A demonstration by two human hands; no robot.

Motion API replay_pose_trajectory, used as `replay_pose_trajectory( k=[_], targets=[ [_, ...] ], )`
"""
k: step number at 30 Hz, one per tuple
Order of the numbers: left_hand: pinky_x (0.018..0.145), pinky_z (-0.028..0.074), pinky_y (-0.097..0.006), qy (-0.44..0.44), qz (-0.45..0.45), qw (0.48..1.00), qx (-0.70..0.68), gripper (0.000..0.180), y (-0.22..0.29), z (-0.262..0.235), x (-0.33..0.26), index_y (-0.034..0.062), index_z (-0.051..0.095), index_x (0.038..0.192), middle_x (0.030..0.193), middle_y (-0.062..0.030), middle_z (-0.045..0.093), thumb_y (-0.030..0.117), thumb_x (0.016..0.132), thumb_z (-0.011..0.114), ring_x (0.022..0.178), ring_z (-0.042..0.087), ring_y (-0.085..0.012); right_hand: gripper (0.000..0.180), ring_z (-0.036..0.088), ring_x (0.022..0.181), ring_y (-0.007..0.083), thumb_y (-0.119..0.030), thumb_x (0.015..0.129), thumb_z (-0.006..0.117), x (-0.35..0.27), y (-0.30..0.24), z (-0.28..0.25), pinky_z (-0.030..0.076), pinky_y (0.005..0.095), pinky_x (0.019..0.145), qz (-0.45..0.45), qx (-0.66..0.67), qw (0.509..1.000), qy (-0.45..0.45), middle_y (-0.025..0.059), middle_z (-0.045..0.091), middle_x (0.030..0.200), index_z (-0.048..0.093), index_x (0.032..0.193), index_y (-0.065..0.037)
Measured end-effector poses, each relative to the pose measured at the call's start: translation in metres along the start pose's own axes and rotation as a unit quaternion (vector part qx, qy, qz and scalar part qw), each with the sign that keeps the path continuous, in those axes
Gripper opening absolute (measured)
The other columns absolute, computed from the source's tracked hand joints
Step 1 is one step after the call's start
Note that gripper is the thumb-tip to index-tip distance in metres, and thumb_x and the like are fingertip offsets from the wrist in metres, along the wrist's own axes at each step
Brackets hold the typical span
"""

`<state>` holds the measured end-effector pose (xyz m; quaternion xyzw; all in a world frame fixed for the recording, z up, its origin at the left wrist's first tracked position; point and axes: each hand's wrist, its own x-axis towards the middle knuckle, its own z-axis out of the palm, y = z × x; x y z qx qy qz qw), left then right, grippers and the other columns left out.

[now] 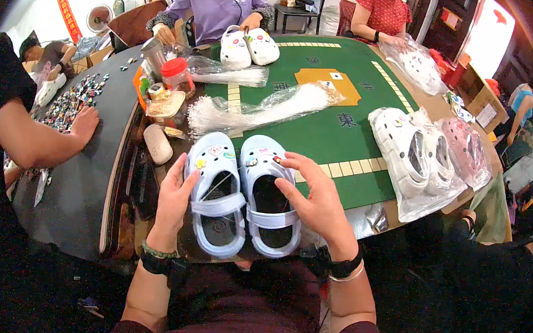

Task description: Decorating and assembling clog-style footwear by attaching various charms and ornaments to the upper material.

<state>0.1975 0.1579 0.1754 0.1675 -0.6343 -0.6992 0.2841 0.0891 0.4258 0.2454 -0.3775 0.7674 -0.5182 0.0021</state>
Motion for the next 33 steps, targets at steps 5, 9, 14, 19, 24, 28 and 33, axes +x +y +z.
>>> replay_pose_trajectory(
  k=[5, 9, 14, 19, 24, 28, 33],
  targets=[
    [0.096, 0.048, -0.027, -0.011, 0.005, 1.0, -0.023, 0.057, -0.004, -0.004, -0.01, -0.0085, 0.041, 0.147, 0.131, -0.0156, 0.06, 0.01, 0.098, 0.064, 0.113, 0.06, -0.0157, 0.035, 0.059, 0.124, 0.0342, -0.023, 0.094, 0.069, -0.017, 0.019, -0.002, 0.044, 0.0405, 0.105, 0.022, 0.003, 1.0, 0.005, 0.0194, 0.061, 0.134, 0.063, 0.123, -0.002],
    [0.096, 0.046, -0.03, 0.072, 0.119, 0.983, 0.12, 0.048, 0.0, -0.012, -0.03, -0.0006, 0.046, 0.145, 0.133, -0.0107, 0.055, 0.01, 0.1, 0.059, 0.113, 0.057, -0.0168, 0.035, 0.062, 0.114, 0.0289, -0.022, 0.097, 0.065, -0.033, 0.027, 0.0, 0.05, 0.0358, 0.092, 0.047, -0.038, 0.998, 0.025, 0.0171, 0.06, 0.134, 0.061, 0.126, -0.002],
    [0.086, 0.048, -0.035, 0.107, 0.309, 0.916, 0.232, 0.03, 0.017, -0.018, -0.079, 0.0002, 0.056, 0.121, 0.122, -0.0169, 0.059, 0.001, 0.092, 0.063, 0.106, 0.058, -0.027, 0.038, 0.062, 0.1, 0.024, -0.021, 0.099, 0.062, -0.057, 0.033, -0.008, 0.051, 0.0327, 0.083, 0.126, -0.006, 0.991, 0.041, 0.0147, 0.061, 0.123, 0.057, 0.131, -0.001],
    [0.084, 0.05, -0.04, -0.114, 0.38, 0.859, 0.322, 0.026, 0.036, -0.006, -0.101, -0.0007, 0.062, 0.109, 0.105, -0.0192, 0.065, -0.003, 0.084, 0.067, 0.096, 0.063, -0.034, 0.04, 0.061, 0.095, 0.0263, -0.022, 0.1, 0.059, -0.075, 0.033, -0.008, 0.051, 0.0343, 0.082, 0.131, -0.019, 0.991, -0.014, 0.0165, 0.06, 0.113, 0.053, 0.134, 0.0],
    [0.091, 0.047, -0.045, -0.155, 0.307, 0.857, 0.383, 0.043, 0.031, 0.019, -0.104, -0.0028, 0.061, 0.123, 0.121, -0.0205, 0.063, 0.009, 0.084, 0.075, 0.108, 0.061, -0.0375, 0.048, 0.061, 0.095, 0.0292, -0.027, 0.099, 0.06, -0.072, 0.018, 0.006, 0.05, 0.0382, 0.085, 0.075, -0.077, 0.994, -0.021, 0.0181, 0.06, 0.11, 0.049, 0.137, 0.002],
    [0.098, 0.04, -0.047, -0.154, 0.292, 0.828, 0.453, 0.058, 0.029, 0.032, -0.105, -0.0048, 0.056, 0.131, 0.127, -0.02, 0.06, 0.025, 0.086, 0.076, 0.116, 0.056, -0.0382, 0.053, 0.059, 0.09, 0.0276, -0.029, 0.098, 0.063, -0.076, 0.011, 0.01, 0.05, 0.0376, 0.082, 0.147, -0.01, 0.988, -0.04, 0.0164, 0.057, 0.104, 0.048, 0.138, 0.001],
    [0.098, 0.04, -0.05, -0.127, 0.28, 0.796, 0.522, 0.057, 0.03, 0.043, -0.093, -0.0022, 0.059, 0.13, 0.12, -0.0182, 0.062, 0.024, 0.083, 0.076, 0.11, 0.056, -0.0365, 0.069, 0.059, 0.085, 0.0269, -0.029, 0.088, 0.077, -0.079, 0.003, 0.017, 0.051, 0.037, 0.075, 0.099, -0.044, 0.993, -0.045, 0.0157, 0.054, 0.105, 0.044, 0.141, 0.0]
  ],
)
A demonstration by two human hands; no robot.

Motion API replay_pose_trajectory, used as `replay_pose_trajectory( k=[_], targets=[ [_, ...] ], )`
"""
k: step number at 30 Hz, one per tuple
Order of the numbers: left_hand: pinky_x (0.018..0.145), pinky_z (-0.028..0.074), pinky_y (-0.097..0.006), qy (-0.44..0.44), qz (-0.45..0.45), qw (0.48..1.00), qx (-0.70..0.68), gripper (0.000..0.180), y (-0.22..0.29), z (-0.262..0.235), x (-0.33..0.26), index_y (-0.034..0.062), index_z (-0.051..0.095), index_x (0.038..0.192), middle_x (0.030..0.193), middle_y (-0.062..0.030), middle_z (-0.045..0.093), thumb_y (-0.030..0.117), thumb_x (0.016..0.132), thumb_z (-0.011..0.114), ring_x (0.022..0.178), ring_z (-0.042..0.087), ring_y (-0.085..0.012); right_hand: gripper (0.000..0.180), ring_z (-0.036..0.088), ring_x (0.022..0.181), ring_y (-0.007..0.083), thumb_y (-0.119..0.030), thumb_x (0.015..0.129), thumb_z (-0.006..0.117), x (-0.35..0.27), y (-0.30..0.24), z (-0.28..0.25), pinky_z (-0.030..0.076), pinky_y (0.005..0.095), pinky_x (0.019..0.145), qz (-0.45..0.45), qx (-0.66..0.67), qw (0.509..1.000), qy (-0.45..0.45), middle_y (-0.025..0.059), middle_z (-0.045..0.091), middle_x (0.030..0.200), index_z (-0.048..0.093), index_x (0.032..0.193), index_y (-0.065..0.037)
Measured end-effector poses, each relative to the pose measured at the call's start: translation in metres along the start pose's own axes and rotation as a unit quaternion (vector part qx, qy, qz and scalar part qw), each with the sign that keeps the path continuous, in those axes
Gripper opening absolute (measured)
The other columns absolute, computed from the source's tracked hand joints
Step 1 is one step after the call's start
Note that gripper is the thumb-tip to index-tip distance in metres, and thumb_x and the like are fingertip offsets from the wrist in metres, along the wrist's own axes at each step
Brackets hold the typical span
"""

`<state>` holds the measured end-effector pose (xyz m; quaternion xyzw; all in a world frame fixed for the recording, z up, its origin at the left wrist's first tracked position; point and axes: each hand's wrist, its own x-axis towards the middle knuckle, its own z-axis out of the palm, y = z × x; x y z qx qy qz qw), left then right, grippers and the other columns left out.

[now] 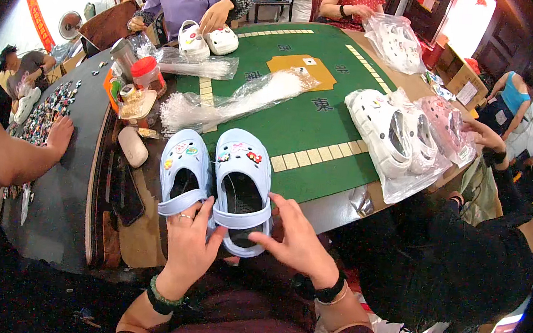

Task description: Decorating and assembling clog-style footwear by attaching various charms and ornaments to the upper material.

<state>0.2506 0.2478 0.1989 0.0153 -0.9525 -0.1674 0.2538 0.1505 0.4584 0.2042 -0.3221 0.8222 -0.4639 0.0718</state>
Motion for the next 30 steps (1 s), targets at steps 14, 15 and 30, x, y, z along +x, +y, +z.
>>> replay_pose_trajectory(
  k=[14, 15, 30],
  targets=[
    [0.085, 0.048, -0.046, 0.011, -0.115, 0.991, -0.061, 0.06, -0.019, 0.012, 0.015, -0.0033, 0.055, 0.116, 0.1, -0.0199, 0.062, 0.033, 0.077, 0.083, 0.094, 0.06, -0.0373, 0.06, 0.06, 0.081, 0.0303, -0.019, 0.086, 0.072, -0.001, 0.006, 0.022, 0.052, 0.0387, 0.073, -0.008, -0.032, 0.997, 0.071, 0.0164, 0.055, 0.101, 0.047, 0.137, 0.0],
    [0.085, 0.048, -0.047, 0.033, -0.079, 0.996, -0.037, 0.064, -0.016, 0.012, 0.02, -0.0041, 0.054, 0.117, 0.1, -0.0213, 0.062, 0.036, 0.076, 0.084, 0.095, 0.06, -0.0394, 0.06, 0.06, 0.081, 0.0303, -0.019, 0.086, 0.072, -0.001, 0.009, 0.022, 0.052, 0.0387, 0.073, -0.01, -0.035, 0.997, 0.074, 0.0164, 0.055, 0.101, 0.047, 0.137, 0.0],
    [0.064, 0.05, -0.053, 0.091, -0.05, 0.995, -0.009, 0.028, -0.014, 0.031, 0.044, 0.0003, 0.053, 0.102, 0.082, -0.0235, 0.063, 0.02, 0.088, 0.067, 0.074, 0.064, -0.0458, 0.05, 0.064, 0.078, 0.0318, -0.015, 0.082, 0.069, 0.014, -0.007, 0.023, 0.054, 0.0394, 0.068, -0.037, -0.056, 0.989, 0.131, 0.0173, 0.059, 0.097, 0.056, 0.128, -0.001]
  ],
)
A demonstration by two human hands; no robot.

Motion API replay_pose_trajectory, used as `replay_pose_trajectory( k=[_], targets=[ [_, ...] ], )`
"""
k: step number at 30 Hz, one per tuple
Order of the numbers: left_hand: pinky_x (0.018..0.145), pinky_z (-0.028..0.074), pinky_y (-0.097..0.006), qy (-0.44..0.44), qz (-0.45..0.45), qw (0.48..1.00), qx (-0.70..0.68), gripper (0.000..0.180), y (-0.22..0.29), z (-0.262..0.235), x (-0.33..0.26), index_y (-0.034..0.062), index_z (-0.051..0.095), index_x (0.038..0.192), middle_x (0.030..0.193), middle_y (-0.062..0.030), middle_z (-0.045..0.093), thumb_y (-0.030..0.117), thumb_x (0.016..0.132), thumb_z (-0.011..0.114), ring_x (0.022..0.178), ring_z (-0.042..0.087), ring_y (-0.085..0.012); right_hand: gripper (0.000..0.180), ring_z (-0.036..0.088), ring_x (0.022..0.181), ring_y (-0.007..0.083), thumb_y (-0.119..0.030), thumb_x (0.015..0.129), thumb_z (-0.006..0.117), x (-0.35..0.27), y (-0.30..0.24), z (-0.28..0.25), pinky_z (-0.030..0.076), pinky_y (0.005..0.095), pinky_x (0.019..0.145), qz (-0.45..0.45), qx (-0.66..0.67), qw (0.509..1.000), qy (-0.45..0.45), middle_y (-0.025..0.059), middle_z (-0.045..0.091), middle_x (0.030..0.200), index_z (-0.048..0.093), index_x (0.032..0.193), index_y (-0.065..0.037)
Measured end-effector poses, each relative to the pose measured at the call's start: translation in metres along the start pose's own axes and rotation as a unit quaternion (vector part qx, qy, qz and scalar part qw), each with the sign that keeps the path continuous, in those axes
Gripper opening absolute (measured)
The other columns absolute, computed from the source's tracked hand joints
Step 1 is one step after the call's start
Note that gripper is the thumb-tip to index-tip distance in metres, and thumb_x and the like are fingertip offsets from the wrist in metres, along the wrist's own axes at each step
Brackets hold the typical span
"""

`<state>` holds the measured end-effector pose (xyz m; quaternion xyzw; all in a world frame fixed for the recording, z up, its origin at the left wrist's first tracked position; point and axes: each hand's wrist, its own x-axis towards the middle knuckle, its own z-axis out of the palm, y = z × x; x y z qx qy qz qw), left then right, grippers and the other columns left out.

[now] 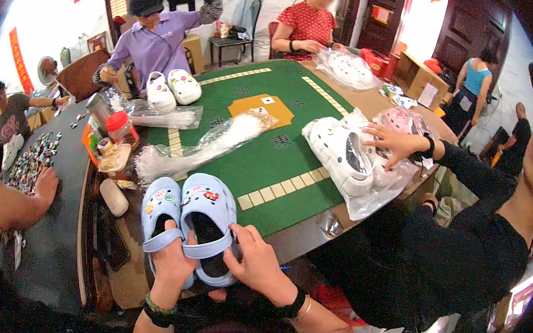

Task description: Decorating and assembling clog-style footwear by attaching various charms and ornaments to the upper material.

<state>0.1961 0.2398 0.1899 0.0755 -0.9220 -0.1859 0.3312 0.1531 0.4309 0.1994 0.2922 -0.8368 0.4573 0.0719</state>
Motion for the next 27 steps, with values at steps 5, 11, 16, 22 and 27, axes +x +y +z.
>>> replay_pose_trajectory(
  k=[5, 11, 16, 22, 27],
  targets=[
    [0.063, 0.049, -0.052, -0.028, -0.019, 0.996, -0.083, 0.023, -0.007, -0.006, -0.002, 0.0003, 0.054, 0.098, 0.079, -0.0228, 0.063, 0.017, 0.088, 0.066, 0.072, 0.063, -0.0446, 0.045, 0.064, 0.068, 0.0256, -0.017, 0.09, 0.07, -0.003, -0.007, -0.004, 0.053, 0.0362, 0.059, -0.024, 0.029, 0.999, 0.004, 0.0145, 0.06, 0.102, 0.055, 0.13, -0.002],
    [0.061, 0.049, -0.047, 0.008, -0.02, 0.995, -0.095, 0.023, -0.014, -0.017, -0.006, 0.001, 0.057, 0.101, 0.077, -0.0195, 0.062, 0.016, 0.088, 0.068, 0.068, 0.063, -0.0394, 0.043, 0.062, 0.098, 0.0269, -0.01, 0.088, 0.068, -0.013, -0.007, -0.011, 0.052, 0.0346, 0.082, -0.102, 0.1, 0.989, 0.043, 0.0178, 0.058, 0.117, 0.056, 0.128, 0.0],
    [0.076, 0.048, -0.035, -0.029, -0.128, 0.941, -0.312, 0.021, -0.035, -0.028, -0.017, 0.001, 0.058, 0.11, 0.092, -0.0118, 0.064, 0.012, 0.093, 0.065, 0.085, 0.062, -0.0233, 0.055, 0.045, 0.129, 0.0391, -0.013, 0.086, 0.066, -0.016, -0.004, -0.019, 0.036, 0.0477, 0.11, -0.147, 0.06, 0.981, 0.112, 0.0259, 0.044, 0.141, 0.047, 0.136, 0.001],
    [0.089, 0.051, -0.033, -0.041, -0.378, 0.614, -0.691, 0.037, -0.034, -0.039, -0.021, 0.0036, 0.052, 0.129, 0.113, -0.0073, 0.064, 0.017, 0.096, 0.063, 0.098, 0.062, -0.0186, 0.067, 0.031, 0.144, 0.0449, -0.017, 0.087, 0.066, -0.014, -0.012, -0.009, 0.027, 0.0507, 0.117, -0.171, 0.101, 0.979, 0.049, 0.0307, 0.027, 0.156, 0.038, 0.147, -0.001],
    [0.09, 0.051, -0.033, -0.078, -0.45, 0.567, -0.686, 0.038, -0.03, -0.047, -0.011, 0.0038, 0.05, 0.13, 0.114, -0.0076, 0.063, 0.016, 0.097, 0.063, 0.1, 0.061, -0.0175, 0.088, 0.008, 0.153, 0.0474, -0.034, 0.089, 0.07, -0.021, -0.021, 0.011, 0.014, 0.055, 0.121, -0.197, 0.014, 0.978, -0.074, 0.0323, 0.007, 0.163, 0.024, 0.156, -0.002]
  ],
)
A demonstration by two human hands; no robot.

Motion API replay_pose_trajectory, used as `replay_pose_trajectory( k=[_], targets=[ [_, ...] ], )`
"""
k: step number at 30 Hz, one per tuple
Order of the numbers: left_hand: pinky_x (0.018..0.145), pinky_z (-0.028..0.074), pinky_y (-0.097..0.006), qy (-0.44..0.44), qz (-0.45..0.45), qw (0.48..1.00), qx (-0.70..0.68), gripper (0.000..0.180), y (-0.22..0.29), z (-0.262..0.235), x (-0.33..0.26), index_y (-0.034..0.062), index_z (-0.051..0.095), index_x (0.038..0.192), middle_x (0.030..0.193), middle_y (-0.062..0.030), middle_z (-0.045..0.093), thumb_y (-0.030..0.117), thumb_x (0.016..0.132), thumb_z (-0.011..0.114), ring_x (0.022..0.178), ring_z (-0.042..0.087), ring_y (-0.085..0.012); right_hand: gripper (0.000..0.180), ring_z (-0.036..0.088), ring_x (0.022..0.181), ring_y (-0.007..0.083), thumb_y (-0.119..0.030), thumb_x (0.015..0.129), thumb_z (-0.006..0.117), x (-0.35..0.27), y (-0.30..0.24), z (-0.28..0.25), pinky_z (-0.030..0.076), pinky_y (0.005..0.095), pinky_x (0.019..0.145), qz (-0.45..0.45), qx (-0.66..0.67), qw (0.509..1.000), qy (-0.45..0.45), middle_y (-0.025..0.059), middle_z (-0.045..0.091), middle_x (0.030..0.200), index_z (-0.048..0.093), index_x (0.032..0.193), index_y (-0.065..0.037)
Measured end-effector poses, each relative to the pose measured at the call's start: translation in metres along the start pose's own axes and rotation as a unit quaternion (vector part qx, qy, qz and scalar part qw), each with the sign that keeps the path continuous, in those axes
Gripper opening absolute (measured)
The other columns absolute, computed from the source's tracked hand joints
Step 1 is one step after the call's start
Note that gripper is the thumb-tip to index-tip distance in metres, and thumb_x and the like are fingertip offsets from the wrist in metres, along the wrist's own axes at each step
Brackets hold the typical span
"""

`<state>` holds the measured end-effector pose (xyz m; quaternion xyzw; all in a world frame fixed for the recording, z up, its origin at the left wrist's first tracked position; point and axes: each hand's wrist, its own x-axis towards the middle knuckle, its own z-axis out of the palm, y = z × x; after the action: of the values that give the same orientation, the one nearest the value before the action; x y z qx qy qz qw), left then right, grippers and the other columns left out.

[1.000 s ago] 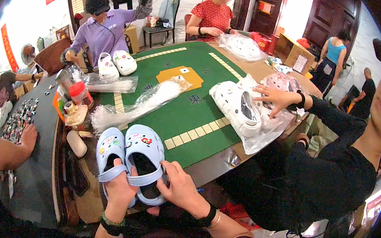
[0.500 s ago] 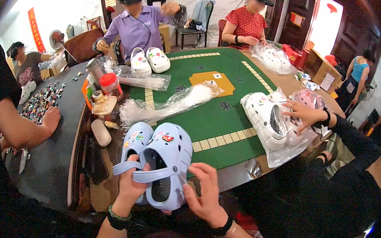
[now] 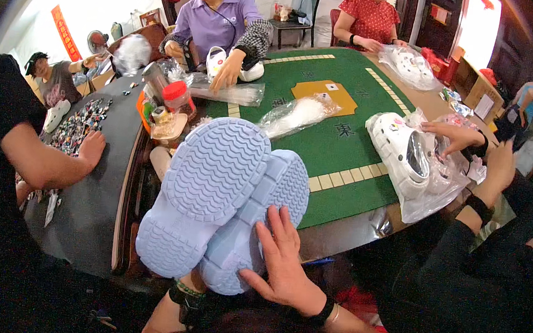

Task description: Decorating and assembling clog-style footwear by attaching various charms and ornaments to the upper material.

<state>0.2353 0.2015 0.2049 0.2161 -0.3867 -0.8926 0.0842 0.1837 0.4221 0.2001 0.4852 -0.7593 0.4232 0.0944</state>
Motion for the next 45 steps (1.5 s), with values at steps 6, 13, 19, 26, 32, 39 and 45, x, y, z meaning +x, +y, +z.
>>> replay_pose_trajectory(
  k=[6, 13, 19, 26, 32, 39, 45],
  targets=[
    [0.091, 0.051, -0.033, 0.031, -0.051, 0.998, -0.033, 0.039, 0.008, 0.008, -0.011, 0.0041, 0.049, 0.132, 0.115, -0.008, 0.063, 0.016, 0.097, 0.062, 0.102, 0.061, -0.0163, 0.085, 0.012, 0.15, 0.0515, -0.034, 0.09, 0.071, -0.007, -0.006, 0.006, 0.016, 0.0596, 0.118, -0.005, 0.027, 0.999, -0.034, 0.0335, 0.011, 0.162, 0.027, 0.154, 0.002],
    [0.071, 0.053, -0.038, -0.055, 0.354, 0.837, 0.412, 0.032, 0.0, 0.021, 0.007, 0.0036, 0.057, 0.116, 0.1, -0.0137, 0.065, 0.015, 0.089, 0.07, 0.081, 0.066, -0.0288, 0.075, 0.03, 0.144, 0.0422, -0.009, 0.08, 0.066, -0.018, 0.018, 0.002, 0.022, 0.0475, 0.119, 0.117, 0.207, 0.965, 0.113, 0.0285, 0.029, 0.152, 0.032, 0.146, 0.007],
    [0.06, 0.048, -0.048, 0.005, 0.5, 0.666, 0.553, 0.023, -0.007, 0.037, 0.023, 0.0034, 0.058, 0.102, 0.073, -0.0185, 0.061, 0.014, 0.085, 0.07, 0.065, 0.062, -0.0412, 0.047, 0.042, 0.138, 0.0355, 0.006, 0.08, 0.058, -0.01, 0.036, -0.014, 0.033, 0.0465, 0.115, 0.193, 0.077, 0.956, 0.208, 0.0238, 0.036, 0.153, 0.05, 0.126, -0.001],
    [0.066, 0.053, -0.049, -0.007, 0.436, 0.661, 0.611, 0.042, -0.039, 0.032, 0.025, 0.0002, 0.057, 0.114, 0.081, -0.0207, 0.065, 0.024, 0.084, 0.074, 0.073, 0.065, -0.0439, 0.024, 0.062, 0.109, 0.0332, 0.004, 0.081, 0.059, -0.007, 0.022, -0.031, 0.049, 0.041, 0.095, 0.092, 0.043, 0.985, 0.139, 0.0205, 0.062, 0.122, 0.061, 0.104, -0.001],
    [0.067, 0.054, -0.048, 0.01, 0.342, 0.649, 0.68, 0.055, -0.031, 0.031, 0.012, -0.0025, 0.055, 0.12, 0.085, -0.0234, 0.067, 0.036, 0.086, 0.075, 0.077, 0.067, -0.0426, 0.044, 0.061, 0.102, 0.0328, -0.002, 0.075, 0.074, 0.006, -0.008, -0.017, 0.045, 0.0431, 0.09, 0.031, 0.017, 0.998, 0.045, 0.0134, 0.065, 0.115, 0.058, 0.116, -0.005],
    [0.07, 0.054, -0.05, -0.013, 0.366, 0.642, 0.674, 0.05, -0.03, 0.022, -0.005, -0.0055, 0.056, 0.121, 0.089, -0.0261, 0.067, 0.02, 0.082, 0.073, 0.08, 0.067, -0.0431, 0.067, 0.055, 0.111, 0.0347, -0.006, 0.071, 0.08, 0.018, -0.004, -0.008, 0.041, 0.0455, 0.093, 0.039, -0.08, 0.994, 0.066, 0.013, 0.063, 0.117, 0.05, 0.131, -0.003],
    [0.074, 0.053, -0.048, -0.013, 0.363, 0.661, 0.656, 0.04, -0.023, 0.017, -0.019, -0.0005, 0.06, 0.119, 0.094, -0.0218, 0.068, 0.019, 0.086, 0.071, 0.084, 0.066, -0.04, 0.035, 0.066, 0.084, 0.0301, 0.005, 0.069, 0.073, 0.004, -0.021, -0.015, 0.053, 0.0431, 0.079, -0.1, 0.064, 0.989, 0.089, 0.0099, 0.068, 0.095, 0.067, 0.103, -0.004]
  ],
)
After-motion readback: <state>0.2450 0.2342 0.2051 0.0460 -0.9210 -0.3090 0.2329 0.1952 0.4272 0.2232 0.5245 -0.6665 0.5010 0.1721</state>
